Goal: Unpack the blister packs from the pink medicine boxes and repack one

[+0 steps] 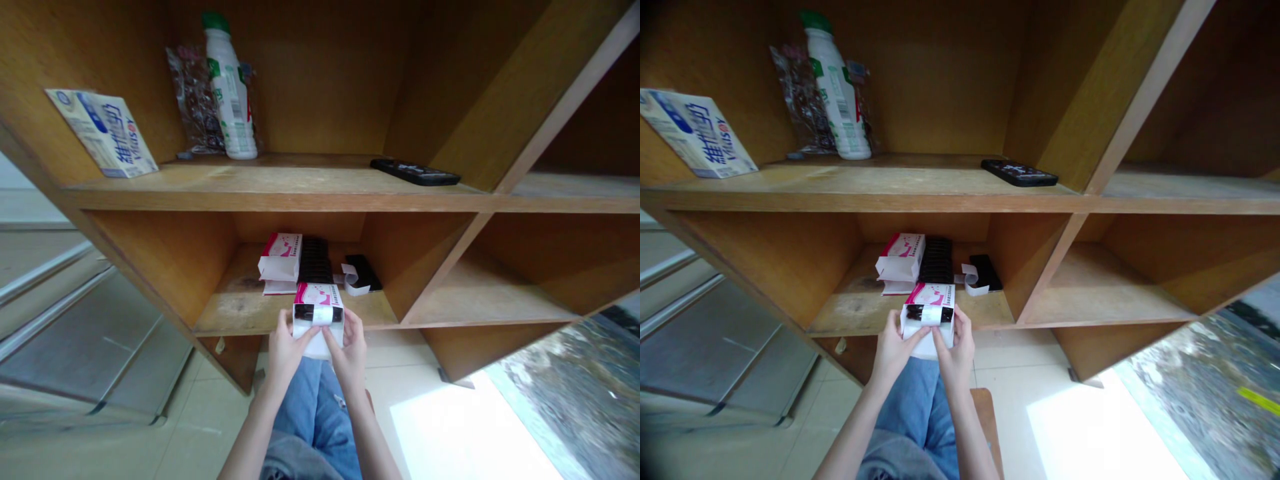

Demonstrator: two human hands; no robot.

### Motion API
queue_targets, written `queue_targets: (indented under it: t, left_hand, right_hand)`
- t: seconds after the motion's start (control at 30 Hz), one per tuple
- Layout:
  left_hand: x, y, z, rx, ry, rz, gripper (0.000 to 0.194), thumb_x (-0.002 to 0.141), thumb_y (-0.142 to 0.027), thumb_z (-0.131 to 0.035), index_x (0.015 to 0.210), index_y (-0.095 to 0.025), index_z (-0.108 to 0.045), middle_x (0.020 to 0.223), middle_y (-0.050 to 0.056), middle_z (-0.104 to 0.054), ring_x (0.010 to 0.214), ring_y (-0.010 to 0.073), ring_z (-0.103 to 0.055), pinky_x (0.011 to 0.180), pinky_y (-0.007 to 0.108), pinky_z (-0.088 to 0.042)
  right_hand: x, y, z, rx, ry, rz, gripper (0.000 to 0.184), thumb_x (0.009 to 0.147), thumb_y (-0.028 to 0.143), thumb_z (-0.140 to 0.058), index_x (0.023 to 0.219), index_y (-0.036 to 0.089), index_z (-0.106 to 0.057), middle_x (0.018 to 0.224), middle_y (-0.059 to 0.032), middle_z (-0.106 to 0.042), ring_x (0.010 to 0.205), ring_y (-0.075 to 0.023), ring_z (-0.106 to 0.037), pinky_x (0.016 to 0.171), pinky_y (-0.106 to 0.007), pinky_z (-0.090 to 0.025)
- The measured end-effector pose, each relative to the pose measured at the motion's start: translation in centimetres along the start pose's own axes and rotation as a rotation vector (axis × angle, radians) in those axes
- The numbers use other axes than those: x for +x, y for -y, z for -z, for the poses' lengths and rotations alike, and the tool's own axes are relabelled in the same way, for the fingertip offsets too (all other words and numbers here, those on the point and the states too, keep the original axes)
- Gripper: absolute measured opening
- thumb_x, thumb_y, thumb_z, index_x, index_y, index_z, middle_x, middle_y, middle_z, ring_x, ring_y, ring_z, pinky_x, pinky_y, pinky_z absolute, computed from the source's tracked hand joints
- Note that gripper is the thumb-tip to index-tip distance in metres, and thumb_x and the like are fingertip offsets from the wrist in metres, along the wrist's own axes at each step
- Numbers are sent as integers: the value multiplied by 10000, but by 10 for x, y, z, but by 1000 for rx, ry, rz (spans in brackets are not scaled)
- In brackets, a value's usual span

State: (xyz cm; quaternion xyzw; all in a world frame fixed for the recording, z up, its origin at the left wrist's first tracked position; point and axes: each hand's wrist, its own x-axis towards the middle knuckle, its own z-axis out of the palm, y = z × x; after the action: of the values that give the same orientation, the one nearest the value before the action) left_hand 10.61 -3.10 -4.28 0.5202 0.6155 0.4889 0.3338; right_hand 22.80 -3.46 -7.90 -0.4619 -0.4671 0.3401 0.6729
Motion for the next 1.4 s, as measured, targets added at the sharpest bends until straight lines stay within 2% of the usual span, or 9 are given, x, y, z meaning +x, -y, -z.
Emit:
queue_targets:
  t: [0.27, 0.4, 0.6, 0.77, 0.83, 1.0, 1.2, 1.27, 1.4]
  left_hand:
    - [6, 11, -9, -450, 52, 131, 502, 610, -290, -730, 1030, -187, -477, 929, 60, -692, 741, 205, -672, 671, 298, -507]
    - [8, 13, -16, -420, 39, 96, 389, 646, -248, -683, 1010, -165, -576, 1017, 82, -686, 915, 231, -651, 791, 301, -483]
    - [4, 18, -21, -310, 18, 69, 400, 648, -243, -684, 1032, -170, -599, 973, 85, -698, 922, 254, -646, 817, 330, -471]
    - [0, 22, -20, -509, 152, 183, 496, 620, -187, -673, 1105, -206, -572, 1043, 74, -687, 966, 257, -643, 838, 347, -481]
    - [-1, 23, -20, -541, 171, 212, 483, 645, -228, -676, 1116, -209, -569, 1069, 80, -680, 990, 262, -636, 857, 362, -477]
    - [1, 23, -24, -478, 54, 177, 472, 693, -354, -680, 1117, -196, -543, 1113, 103, -658, 1024, 254, -623, 887, 364, -463]
    - [0, 17, -25, -303, -47, 162, 459, 705, -452, -659, 1059, -183, -545, 1035, 102, -677, 982, 259, -636, 855, 366, -477]
    - [0, 18, -24, -304, -32, 162, 478, 709, -464, -654, 1078, -184, -538, 1054, 105, -673, 997, 261, -631, 868, 369, -472]
    - [1, 28, -16, -514, 101, 145, 544, 744, -514, -601, 1168, -179, -531, 1190, 111, -627, 1116, 246, -577, 937, 348, -439]
  right_hand:
    - [-1, 2, -5, -118, -56, 18, 466, 747, 269, -660, 1165, 192, -469, 1164, -112, -578, 1071, -233, -569, 922, -405, -462]
    - [-4, 0, -6, -94, -57, 6, 482, 732, 261, -662, 1163, 189, -459, 1200, -122, -549, 1079, -232, -556, 910, -391, -461]
    - [-7, -4, -5, 12, -54, -31, 501, 733, 315, -667, 1171, 205, -451, 1228, -110, -534, 1101, -232, -543, 921, -386, -447]
    - [0, -4, -7, -31, -105, -102, 474, 767, 371, -633, 1174, 196, -463, 1183, -109, -561, 1101, -231, -543, 937, -389, -429]
    - [3, -3, -9, -65, -132, -93, 465, 772, 392, -628, 1164, 189, -482, 1180, -117, -559, 1091, -234, -546, 927, -390, -433]
    - [4, 0, -6, -277, -86, -25, 399, 781, 410, -620, 1115, 198, -566, 1033, -93, -576, 969, -230, -561, 805, -363, -465]
    - [2, 0, -2, -288, -4, -51, 466, 771, 397, -625, 1192, 214, -549, 1100, -101, -556, 985, -228, -559, 715, -319, -477]
    - [1, -1, -1, -260, -8, -71, 498, 756, 395, -639, 1211, 216, -544, 1123, -103, -561, 1001, -233, -563, 732, -327, -480]
    - [1, -6, 7, -26, 7, -101, 480, 807, 418, -559, 1238, 206, -555, 1251, -105, -562, 1142, -250, -526, 862, -368, -468]
